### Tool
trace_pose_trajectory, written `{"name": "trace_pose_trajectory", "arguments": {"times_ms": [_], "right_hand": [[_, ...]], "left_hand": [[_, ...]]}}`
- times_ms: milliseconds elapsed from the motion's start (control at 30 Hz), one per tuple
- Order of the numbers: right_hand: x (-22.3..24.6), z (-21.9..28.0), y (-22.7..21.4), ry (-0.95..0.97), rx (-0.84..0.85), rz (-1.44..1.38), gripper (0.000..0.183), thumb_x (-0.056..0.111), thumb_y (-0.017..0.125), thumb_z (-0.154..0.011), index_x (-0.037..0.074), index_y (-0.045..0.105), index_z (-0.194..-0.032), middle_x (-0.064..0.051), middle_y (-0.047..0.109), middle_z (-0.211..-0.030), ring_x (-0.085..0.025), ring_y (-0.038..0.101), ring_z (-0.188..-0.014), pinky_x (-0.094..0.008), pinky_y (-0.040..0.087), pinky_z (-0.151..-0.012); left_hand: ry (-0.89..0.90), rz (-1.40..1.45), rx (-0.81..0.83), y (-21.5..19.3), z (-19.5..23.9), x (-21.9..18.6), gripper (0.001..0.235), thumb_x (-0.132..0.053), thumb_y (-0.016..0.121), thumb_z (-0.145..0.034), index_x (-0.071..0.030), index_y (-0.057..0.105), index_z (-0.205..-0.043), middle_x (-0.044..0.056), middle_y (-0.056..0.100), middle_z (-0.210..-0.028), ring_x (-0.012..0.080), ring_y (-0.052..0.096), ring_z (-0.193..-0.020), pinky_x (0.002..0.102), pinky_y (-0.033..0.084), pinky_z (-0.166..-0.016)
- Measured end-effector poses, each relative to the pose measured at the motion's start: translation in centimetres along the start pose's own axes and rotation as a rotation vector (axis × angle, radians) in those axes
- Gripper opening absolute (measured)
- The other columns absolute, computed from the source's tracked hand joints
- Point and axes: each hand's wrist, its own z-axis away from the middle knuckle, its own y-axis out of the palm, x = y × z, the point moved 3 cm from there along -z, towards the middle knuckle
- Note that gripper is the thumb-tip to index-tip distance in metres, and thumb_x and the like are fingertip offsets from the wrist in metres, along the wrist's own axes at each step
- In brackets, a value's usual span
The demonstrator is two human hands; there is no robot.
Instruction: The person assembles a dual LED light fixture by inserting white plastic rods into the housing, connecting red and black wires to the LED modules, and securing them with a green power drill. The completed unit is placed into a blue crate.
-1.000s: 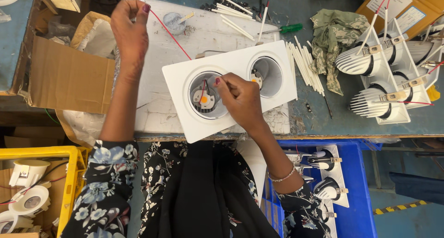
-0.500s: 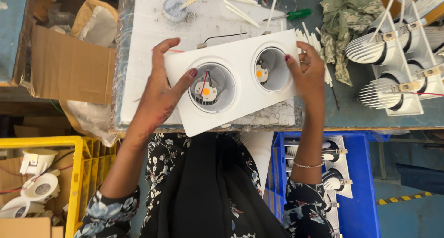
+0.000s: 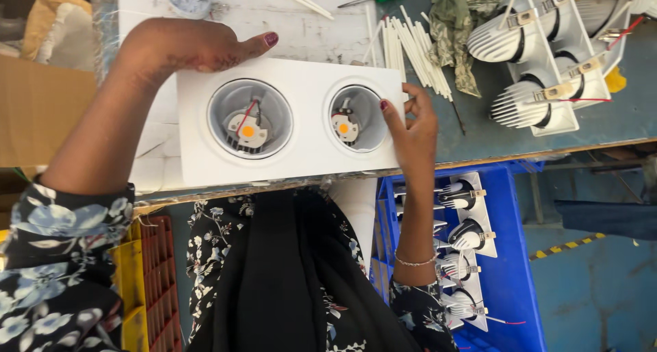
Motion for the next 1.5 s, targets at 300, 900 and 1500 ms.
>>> {"name": "trace_pose_trajectory", "arguments": {"times_ms": [300,900,1500], "right_hand": [[0.7,0.8,0.0,0.002,0.004,-0.108,0.043,0.015,0.071,-0.099,0.0,0.051,-0.134,-0.008,0.07,-0.094,-0.008,0.068,-0.07,-0.022,0.052,-0.057],[-12.9,-8.7,-8.4,-0.386,-0.241,0.512,0.013,0.007,0.082,-0.087,0.002,0.07,-0.091,-0.016,0.065,-0.085,-0.029,0.066,-0.073,-0.041,0.051,-0.066],[-16.8,-13.7,-7.9,-0.201,-0.297,0.887,0.01,0.012,0.077,-0.083,0.005,0.07,-0.085,-0.017,0.065,-0.088,-0.037,0.067,-0.08,-0.047,0.054,-0.071]], "left_hand": [[0.346,0.33,0.233,-1.7,0.0,-5.9,0.082,-0.068,0.069,-0.086,-0.014,0.062,-0.148,0.011,0.045,-0.162,0.0251,0.027,-0.152,0.047,0.023,-0.116],[0.55,0.858,-0.273,0.1,-0.7,-5.8,0.022,-0.009,0.06,-0.099,0.0,0.076,-0.11,0.005,0.066,-0.077,0.0118,0.067,-0.067,0.027,0.056,-0.065],[0.683,0.738,-0.617,0.2,0.8,-7.8,0.025,-0.013,0.052,-0.106,-0.003,0.071,-0.119,0.009,0.056,-0.097,0.0159,0.065,-0.074,0.03,0.059,-0.069]]}}
